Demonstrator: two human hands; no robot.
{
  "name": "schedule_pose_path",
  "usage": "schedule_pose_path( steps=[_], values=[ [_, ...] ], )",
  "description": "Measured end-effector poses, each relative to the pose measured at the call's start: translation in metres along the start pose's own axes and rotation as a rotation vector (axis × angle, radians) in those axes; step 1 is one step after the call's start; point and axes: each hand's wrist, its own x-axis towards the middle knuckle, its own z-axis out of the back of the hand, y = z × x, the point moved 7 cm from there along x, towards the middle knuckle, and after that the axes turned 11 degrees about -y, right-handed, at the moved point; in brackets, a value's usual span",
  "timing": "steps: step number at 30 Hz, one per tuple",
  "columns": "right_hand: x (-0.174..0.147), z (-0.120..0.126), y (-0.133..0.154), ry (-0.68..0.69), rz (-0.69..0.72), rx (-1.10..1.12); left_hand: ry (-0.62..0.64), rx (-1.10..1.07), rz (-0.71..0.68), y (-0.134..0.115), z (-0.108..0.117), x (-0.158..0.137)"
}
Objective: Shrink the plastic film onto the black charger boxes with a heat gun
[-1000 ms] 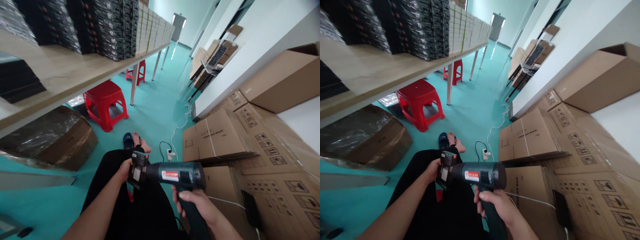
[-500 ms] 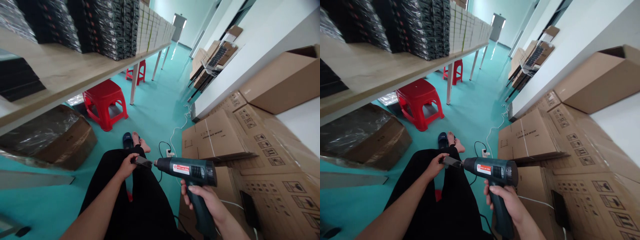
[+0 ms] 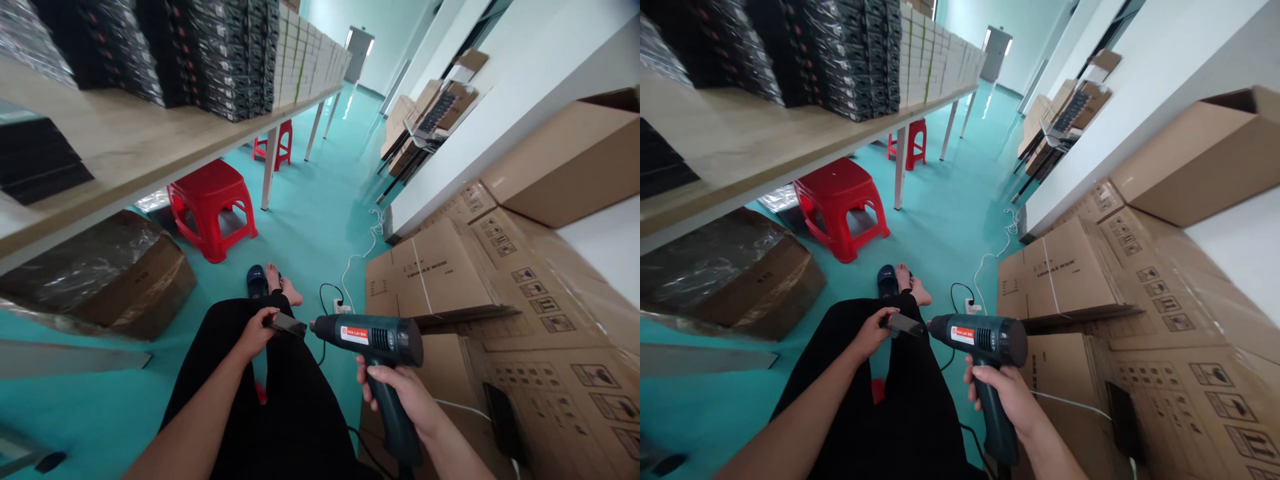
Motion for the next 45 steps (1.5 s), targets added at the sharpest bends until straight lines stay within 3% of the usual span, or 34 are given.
schedule_pose_path(
  steps=[5, 10, 15, 20, 22, 25, 29, 33, 37, 40, 45],
  values=[
    [-0.002, -0.01, 0.001, 0.081, -0.042, 0.016, 0.024, -0.139, 0.133, 0.006, -0.003, -0.001],
    [0.005, -0.026, 0.02, 0.023, 0.064, 0.178, -0.109, -0.465, 0.502, 0.035, 0.0, -0.003],
    [-0.012, -0.046, 0.012, 0.236, -0.057, 0.049, -0.123, -0.616, 0.671, 0.038, 0.001, -0.006],
    [-0.038, -0.041, -0.01, 0.424, -0.13, -0.16, -0.037, -0.761, 0.745, 0.021, 0.0, -0.011],
    [-0.038, -0.032, -0.017, 0.377, -0.146, -0.146, 0.025, -0.772, 0.73, 0.012, -0.001, -0.013],
    [-0.026, -0.012, -0.024, 0.188, -0.161, -0.055, 0.127, -0.78, 0.691, 0.0, -0.006, -0.016],
    [-0.008, 0.006, -0.021, 0.027, -0.101, 0.097, 0.201, -0.651, 0.661, 0.004, -0.016, -0.021],
    [0.004, 0.013, -0.012, 0.008, -0.08, 0.237, 0.043, -0.289, 0.342, 0.008, -0.007, -0.01],
    [0.008, 0.017, -0.004, 0.019, -0.111, 0.312, 0.045, -0.003, 0.04, -0.005, -0.004, -0.002],
    [0.006, 0.018, -0.002, 0.026, -0.128, 0.311, 0.05, 0.044, -0.038, -0.009, -0.002, 0.0],
    [0.005, 0.016, 0.0, 0.015, -0.117, 0.262, 0.077, 0.035, -0.047, -0.007, -0.005, 0.0]
  ],
)
